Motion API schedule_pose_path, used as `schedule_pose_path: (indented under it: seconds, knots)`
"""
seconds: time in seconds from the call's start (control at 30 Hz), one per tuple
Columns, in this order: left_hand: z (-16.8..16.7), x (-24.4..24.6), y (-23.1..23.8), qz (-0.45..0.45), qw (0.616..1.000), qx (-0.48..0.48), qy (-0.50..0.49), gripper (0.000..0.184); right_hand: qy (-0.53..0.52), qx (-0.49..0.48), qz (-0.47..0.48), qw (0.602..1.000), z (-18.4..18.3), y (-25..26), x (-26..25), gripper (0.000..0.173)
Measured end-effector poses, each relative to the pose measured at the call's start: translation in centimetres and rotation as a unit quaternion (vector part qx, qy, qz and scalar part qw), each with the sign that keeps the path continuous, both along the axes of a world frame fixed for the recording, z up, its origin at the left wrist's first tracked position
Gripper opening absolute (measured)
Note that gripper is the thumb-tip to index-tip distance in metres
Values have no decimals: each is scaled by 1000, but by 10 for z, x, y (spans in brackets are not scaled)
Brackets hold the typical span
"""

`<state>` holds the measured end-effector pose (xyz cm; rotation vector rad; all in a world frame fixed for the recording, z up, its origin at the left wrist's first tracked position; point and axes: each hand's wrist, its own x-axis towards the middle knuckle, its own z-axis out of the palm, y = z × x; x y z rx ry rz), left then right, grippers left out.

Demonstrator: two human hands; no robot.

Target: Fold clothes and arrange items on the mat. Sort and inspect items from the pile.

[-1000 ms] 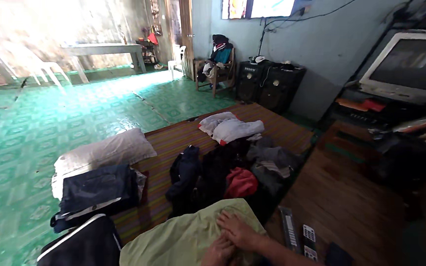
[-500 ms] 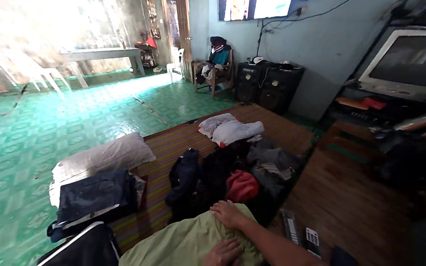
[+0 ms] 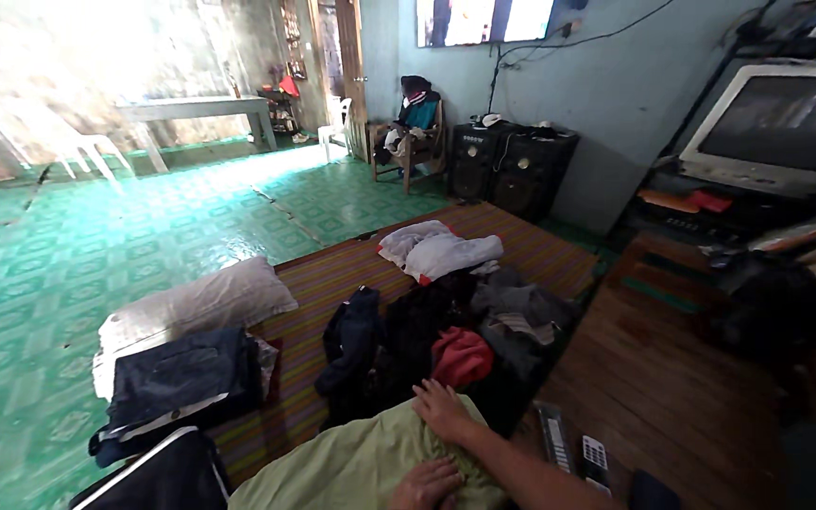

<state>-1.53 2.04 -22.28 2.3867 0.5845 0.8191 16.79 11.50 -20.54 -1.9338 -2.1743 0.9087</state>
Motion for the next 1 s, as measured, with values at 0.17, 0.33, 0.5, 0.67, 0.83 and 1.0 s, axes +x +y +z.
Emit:
schedule_pose_path:
  seconds: [0.17,0.33,0.5,0.67,0.83,1.0]
  knots:
    - [-2,4,0,11,1000,-1,2,26,12,24,-12,1000,4,-36,6,71]
    - [-8,5,1,18,1000,-7,6,28,35,-25,-59,997,-4,-20,16,69]
    - [-6,4,2,16,1000,0,-6,27,40,-57,-88,994,-8,-1,21,69]
    - [-7,5,0,16,1000,-6,-11,26,87,-72,-136,984,-16,2,25,69]
    - [-5,5,0,9,1000,-6,-12,26,82,-91,-125,985,-20,9,33,69]
    - [-5,5,0,19,1000,-13,2,27,108,-120,-179,971,-35,20,41,80]
